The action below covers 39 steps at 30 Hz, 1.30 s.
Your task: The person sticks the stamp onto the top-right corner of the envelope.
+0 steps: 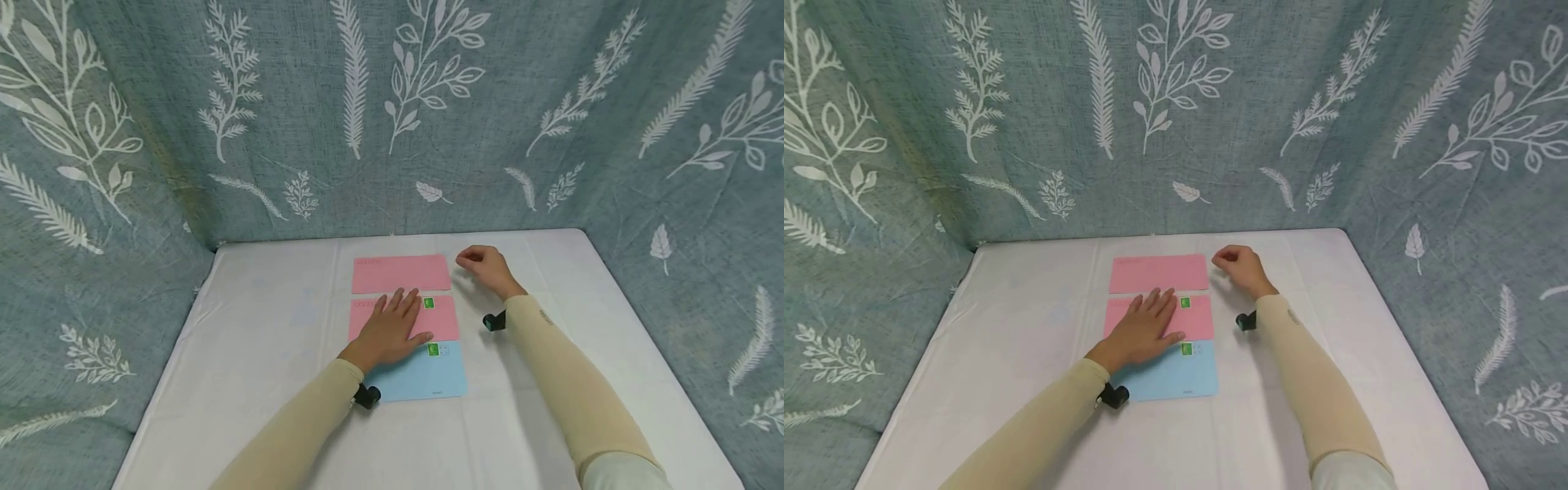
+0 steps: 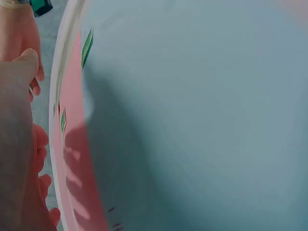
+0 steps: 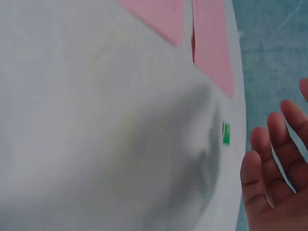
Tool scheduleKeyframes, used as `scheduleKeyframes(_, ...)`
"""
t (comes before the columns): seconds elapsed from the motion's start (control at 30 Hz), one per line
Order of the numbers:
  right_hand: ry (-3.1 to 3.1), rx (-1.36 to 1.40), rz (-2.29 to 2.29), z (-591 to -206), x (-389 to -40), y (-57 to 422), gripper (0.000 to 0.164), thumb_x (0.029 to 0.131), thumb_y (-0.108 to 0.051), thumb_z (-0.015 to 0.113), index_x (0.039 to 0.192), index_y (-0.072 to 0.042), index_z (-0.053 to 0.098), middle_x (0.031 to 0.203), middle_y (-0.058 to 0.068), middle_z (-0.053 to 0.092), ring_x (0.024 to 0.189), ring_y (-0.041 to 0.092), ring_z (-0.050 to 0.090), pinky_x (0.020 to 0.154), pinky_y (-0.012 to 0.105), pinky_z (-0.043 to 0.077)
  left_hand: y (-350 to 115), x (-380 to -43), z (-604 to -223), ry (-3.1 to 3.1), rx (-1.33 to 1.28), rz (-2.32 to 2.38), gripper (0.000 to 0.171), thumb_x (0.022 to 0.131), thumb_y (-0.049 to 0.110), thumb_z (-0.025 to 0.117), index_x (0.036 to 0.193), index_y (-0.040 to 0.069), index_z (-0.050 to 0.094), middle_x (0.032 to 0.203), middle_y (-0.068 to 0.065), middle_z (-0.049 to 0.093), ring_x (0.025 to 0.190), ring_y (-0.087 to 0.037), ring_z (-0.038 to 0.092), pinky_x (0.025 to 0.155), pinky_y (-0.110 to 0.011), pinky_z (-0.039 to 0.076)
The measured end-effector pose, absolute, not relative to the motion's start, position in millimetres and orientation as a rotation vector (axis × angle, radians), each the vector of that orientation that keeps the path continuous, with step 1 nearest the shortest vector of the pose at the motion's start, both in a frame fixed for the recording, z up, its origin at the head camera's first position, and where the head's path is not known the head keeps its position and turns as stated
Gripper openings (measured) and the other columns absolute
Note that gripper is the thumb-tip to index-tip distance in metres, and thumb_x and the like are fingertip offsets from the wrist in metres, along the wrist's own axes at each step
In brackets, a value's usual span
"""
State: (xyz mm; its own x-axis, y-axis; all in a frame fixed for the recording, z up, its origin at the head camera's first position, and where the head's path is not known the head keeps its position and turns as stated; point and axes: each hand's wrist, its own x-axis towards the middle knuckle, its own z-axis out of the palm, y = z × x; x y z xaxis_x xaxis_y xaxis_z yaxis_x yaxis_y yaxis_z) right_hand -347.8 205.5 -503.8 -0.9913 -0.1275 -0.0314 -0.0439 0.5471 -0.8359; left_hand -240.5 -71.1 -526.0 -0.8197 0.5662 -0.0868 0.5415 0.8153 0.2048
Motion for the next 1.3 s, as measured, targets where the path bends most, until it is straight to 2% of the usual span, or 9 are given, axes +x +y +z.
scheduleKeyframes(0.23,2.711,-0.052,-1.353,-493.8,-371.4,210.3,0.034,0.109,-0.022,0.068,0.135,0.001,0.074,0.134,0.019,0.071,0.126,0.036,0.062,0.109,0.051,0.049,-75.3,-275.2,-509.2,2.833,0.903,0.19,0.09,0.111,0.069,0.036,0.173,0.004,0.024,0.18,-0.009,0.02,0.165,-0.035,0.015,0.131,-0.057,0.013)
scheduleKeyframes(0.43,2.694,0.029,-1.295,-504.2,-383.6,209.9,0.031,0.108,-0.019,0.069,0.131,0.001,0.074,0.135,0.021,0.069,0.126,0.037,0.062,0.109,0.052,0.049,-71.2,-293.8,-504.6,2.743,0.844,0.234,0.089,0.11,0.069,0.035,0.174,0.007,0.022,0.18,-0.007,0.018,0.166,-0.032,0.011,0.132,-0.053,0.008)
scheduleKeyframes(0.63,2.671,0.088,-1.255,-532.5,-382.0,215.8,0.029,0.108,-0.017,0.068,0.129,0.002,0.076,0.131,0.02,0.072,0.122,0.036,0.064,0.104,0.05,0.052,-63.1,-294.5,-515.6,2.679,0.832,0.222,0.089,0.11,0.07,0.031,0.174,0.008,0.021,0.181,-0.006,0.017,0.166,-0.03,0.01,0.132,-0.051,0.009)
scheduleKeyframes(0.73,2.694,0.105,-1.243,-542.0,-380.5,218.3,0.024,0.107,-0.016,0.069,0.124,0.001,0.077,0.126,0.019,0.073,0.114,0.034,0.065,0.098,0.048,0.054,-60.7,-293.8,-520.3,2.675,0.828,0.19,0.089,0.11,0.071,0.029,0.175,0.01,0.019,0.181,-0.006,0.015,0.166,-0.029,0.01,0.132,-0.049,0.009)
scheduleKeyframes(0.97,2.797,0.04,-1.159,-536.7,-385.8,211.8,0.019,0.103,-0.014,0.075,0.113,0.002,0.078,0.107,0.016,0.074,0.098,0.03,0.065,0.091,0.046,0.053,-61.0,-299.2,-520.4,2.712,0.812,0.167,0.087,0.111,0.07,0.028,0.175,0.01,0.019,0.181,-0.006,0.014,0.166,-0.029,0.01,0.132,-0.048,0.01)
scheduleKeyframes(1.3,2.822,0.04,-1.134,-532.1,-395.7,210.3,0.013,0.1,-0.012,0.076,0.105,0.0,0.073,0.098,0.014,0.069,0.092,0.03,0.06,0.087,0.044,0.049,-60.0,-304.0,-516.0,2.716,0.79,0.152,0.086,0.112,0.069,0.029,0.175,0.012,0.019,0.181,-0.005,0.014,0.166,-0.029,0.009,0.132,-0.047,0.01)
